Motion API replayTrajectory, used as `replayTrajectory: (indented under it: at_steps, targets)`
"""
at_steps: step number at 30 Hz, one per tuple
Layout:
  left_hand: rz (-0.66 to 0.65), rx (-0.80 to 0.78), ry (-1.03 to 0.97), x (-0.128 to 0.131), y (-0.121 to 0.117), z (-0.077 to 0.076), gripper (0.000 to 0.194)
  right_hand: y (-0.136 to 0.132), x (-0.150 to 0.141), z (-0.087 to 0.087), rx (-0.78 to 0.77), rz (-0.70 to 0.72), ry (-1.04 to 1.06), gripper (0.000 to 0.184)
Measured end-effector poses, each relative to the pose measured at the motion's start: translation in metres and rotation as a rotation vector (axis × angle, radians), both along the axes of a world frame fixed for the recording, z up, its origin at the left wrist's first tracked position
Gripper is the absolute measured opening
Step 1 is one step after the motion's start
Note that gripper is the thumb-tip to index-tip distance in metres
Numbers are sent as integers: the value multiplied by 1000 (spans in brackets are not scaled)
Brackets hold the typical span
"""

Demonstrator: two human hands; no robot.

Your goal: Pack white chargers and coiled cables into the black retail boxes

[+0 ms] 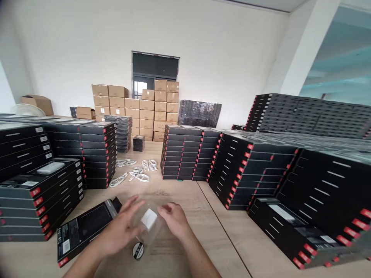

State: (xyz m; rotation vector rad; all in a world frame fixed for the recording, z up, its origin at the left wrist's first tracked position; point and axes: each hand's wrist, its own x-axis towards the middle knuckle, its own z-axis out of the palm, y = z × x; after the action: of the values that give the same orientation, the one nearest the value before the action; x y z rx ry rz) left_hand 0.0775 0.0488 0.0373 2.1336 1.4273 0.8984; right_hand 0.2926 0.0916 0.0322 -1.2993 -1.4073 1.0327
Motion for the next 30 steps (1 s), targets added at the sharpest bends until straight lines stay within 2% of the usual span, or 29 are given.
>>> replayTrajectory:
  at_steps: [2,5,9,13,16,19,21,23,26,28,30]
  targets:
    - [-105,-51,-22,8,-4,0,62,12,-2,1,61,4,-109,25]
    - [-122,-70,-44,16,-9,3,54,41,-14,0,106,49,-230,28]
    - [11,-120,-73,21,-11,13,34,92,-47,-1,117,125,-371,24]
    - [131,-134,-111,22,-5,15,15,135,-83,5,100,126,-518,26]
    - [214,-117,-142,19,2,12,19,147,-97,13,82,105,-589,24]
    - [314,-105,-188,14,8,11,24,134,-92,23,84,138,-615,17]
    - [344,-115,-233,10,10,14,32,113,-79,31,82,195,-613,14]
    - [345,-124,-285,9,11,18,42,84,-65,40,87,245,-589,21]
    - [238,-127,-573,12,12,20,44,33,-53,48,165,239,-529,16]
    - [173,-136,-829,16,15,16,39,2,-52,46,299,216,-440,11]
    - [175,-151,-957,19,19,9,37,-19,-53,41,383,244,-335,8]
